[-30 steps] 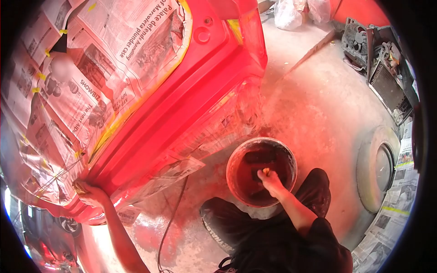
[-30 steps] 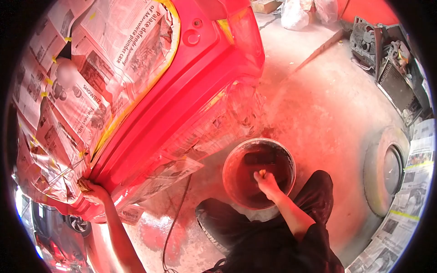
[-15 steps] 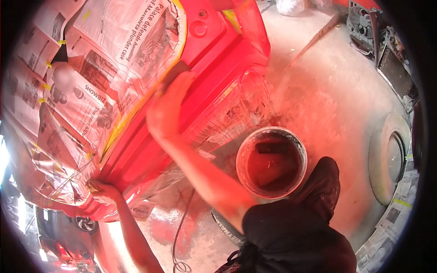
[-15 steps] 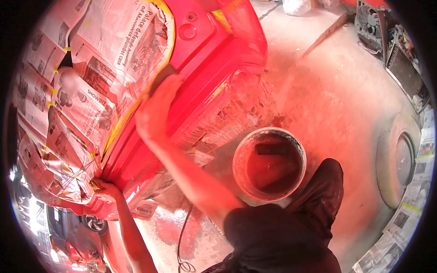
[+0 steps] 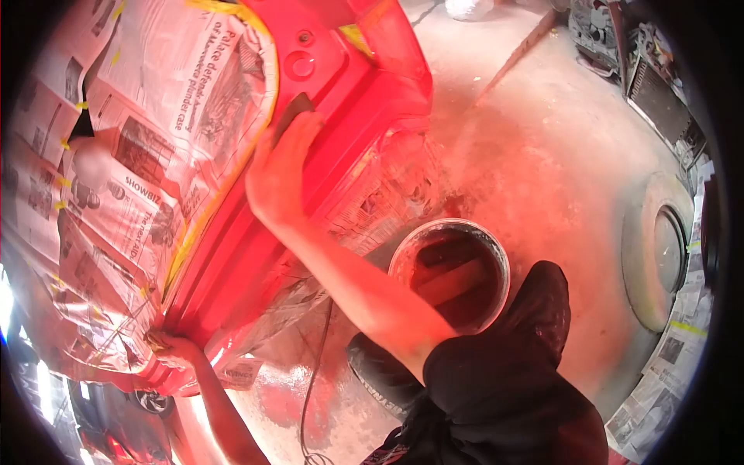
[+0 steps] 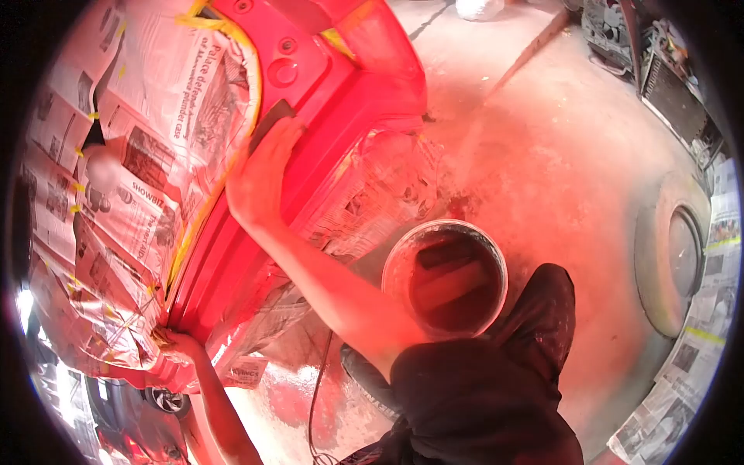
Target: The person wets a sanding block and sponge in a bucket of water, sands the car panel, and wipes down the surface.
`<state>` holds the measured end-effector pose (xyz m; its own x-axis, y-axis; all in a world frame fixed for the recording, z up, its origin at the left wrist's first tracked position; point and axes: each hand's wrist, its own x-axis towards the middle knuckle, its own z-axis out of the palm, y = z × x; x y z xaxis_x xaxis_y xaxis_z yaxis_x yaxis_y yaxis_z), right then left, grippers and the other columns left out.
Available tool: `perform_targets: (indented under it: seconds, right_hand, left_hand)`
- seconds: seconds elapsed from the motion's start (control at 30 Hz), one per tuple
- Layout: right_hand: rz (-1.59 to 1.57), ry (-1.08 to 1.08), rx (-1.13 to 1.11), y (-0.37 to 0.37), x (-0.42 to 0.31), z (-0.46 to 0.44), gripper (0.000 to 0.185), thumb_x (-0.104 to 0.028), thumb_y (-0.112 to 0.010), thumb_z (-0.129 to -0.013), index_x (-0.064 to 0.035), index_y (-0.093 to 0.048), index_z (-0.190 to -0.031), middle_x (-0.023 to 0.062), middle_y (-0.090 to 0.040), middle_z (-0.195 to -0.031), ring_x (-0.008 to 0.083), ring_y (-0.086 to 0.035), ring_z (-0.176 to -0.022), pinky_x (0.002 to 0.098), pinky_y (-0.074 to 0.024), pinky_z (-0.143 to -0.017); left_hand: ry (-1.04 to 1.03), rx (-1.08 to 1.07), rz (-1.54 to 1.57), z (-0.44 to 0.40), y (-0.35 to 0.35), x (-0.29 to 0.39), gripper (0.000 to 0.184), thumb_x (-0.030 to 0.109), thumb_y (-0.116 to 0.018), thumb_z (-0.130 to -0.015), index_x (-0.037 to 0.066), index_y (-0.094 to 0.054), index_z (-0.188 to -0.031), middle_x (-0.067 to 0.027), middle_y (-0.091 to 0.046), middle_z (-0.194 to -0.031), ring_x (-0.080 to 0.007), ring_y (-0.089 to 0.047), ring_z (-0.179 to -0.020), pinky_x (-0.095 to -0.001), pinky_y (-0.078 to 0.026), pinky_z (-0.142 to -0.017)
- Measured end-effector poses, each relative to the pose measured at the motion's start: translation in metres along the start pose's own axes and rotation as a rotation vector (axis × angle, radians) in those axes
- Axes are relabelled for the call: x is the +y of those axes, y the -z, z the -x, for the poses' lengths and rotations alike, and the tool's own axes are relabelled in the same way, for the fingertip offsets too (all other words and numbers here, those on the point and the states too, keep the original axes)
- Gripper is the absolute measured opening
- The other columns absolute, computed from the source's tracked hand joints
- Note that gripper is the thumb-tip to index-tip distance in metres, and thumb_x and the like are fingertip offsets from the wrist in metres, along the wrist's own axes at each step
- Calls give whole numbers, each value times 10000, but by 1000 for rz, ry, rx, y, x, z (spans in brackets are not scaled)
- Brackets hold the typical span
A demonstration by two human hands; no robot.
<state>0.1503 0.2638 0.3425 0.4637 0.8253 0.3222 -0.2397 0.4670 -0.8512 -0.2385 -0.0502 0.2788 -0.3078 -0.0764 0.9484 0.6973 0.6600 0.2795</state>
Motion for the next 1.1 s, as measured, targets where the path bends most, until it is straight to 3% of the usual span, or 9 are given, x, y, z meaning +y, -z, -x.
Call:
perform_targets:
  seconds: [0.07,0.2,0.37,0.4,0.57,0.67,0.77,1.03,1.1]
  right_hand:
    - [21,-25,25,1,3,-5,708,-277,-371,-1104,229,-104,-1521,441,-35,-1616,526,-35,-1545,513,-46,-1289]
    - [128,-80,-50,25,8,-103,721,-289,-402,-1091,222,-129,-1520,456,-62,-1602,563,-88,-1524,531,-119,-1278]
    - [170,10,-50,26,2,-60,704,-300,-456,-1063,223,-233,-1478,477,-157,-1560,602,-205,-1472,577,-228,-1232]
    - [215,-2,-56,20,5,-49,708,-286,-478,-1052,225,-226,-1474,475,-182,-1551,596,-210,-1471,592,-232,-1224]
    - [397,-5,-76,28,40,-135,839,-339,-614,-975,224,-247,-1477,451,-241,-1549,569,-235,-1480,581,-243,-1226]
    - [676,164,-70,35,47,-128,806,-395,-664,-917,192,-393,-1398,396,-458,-1412,505,-388,-1387,521,-320,-1195]
    - [533,14,-272,66,11,-125,875,-382,-716,-865,175,-361,-1439,364,-338,-1553,481,-268,-1503,560,-209,-1242]
    - [855,109,-34,51,22,-87,745,-368,-535,-995,125,-322,-1511,321,-341,-1579,482,-254,-1513,690,-113,-1216]
    - [723,130,36,24,18,-40,710,-377,-449,-1047,143,-308,-1510,342,-295,-1597,506,-233,-1514,699,-129,-1210]
  left_hand:
    - [209,-197,-327,-8,24,22,708,504,-612,-977,-152,-543,-1237,-254,-708,-1166,-479,-678,-1026,-587,-537,-858]
    - [14,58,24,6,18,43,701,524,-629,-958,-133,-562,-1193,-267,-712,-1096,-489,-680,-996,-593,-535,-827]
    - [-39,33,-37,-5,-19,-44,679,519,-641,-949,-114,-578,-1188,-269,-710,-1106,-479,-680,-1010,-586,-529,-841]
    - [86,-22,-216,1,20,21,649,503,-651,-945,-100,-597,-1177,-268,-711,-1108,-474,-682,-993,-592,-524,-843]
    - [-142,100,194,-9,20,46,658,523,-650,-934,-95,-602,-1158,-278,-701,-1075,-496,-665,-973,-619,-506,-833]
    - [2,20,-99,1,21,17,693,546,-646,-926,-98,-585,-1175,-288,-689,-1064,-506,-655,-980,-629,-496,-839]
    - [26,9,-194,0,-13,-36,679,517,-628,-941,-92,-568,-1238,-284,-676,-1111,-494,-650,-1025,-616,-496,-872]
    - [-1,-23,44,-1,40,58,597,431,-602,-991,-97,-570,-1268,-272,-678,-1199,-471,-665,-1070,-596,-517,-879]
    - [17,7,-92,5,5,-2,614,454,-602,-985,-99,-559,-1250,-283,-677,-1147,-483,-664,-1035,-606,-518,-850]
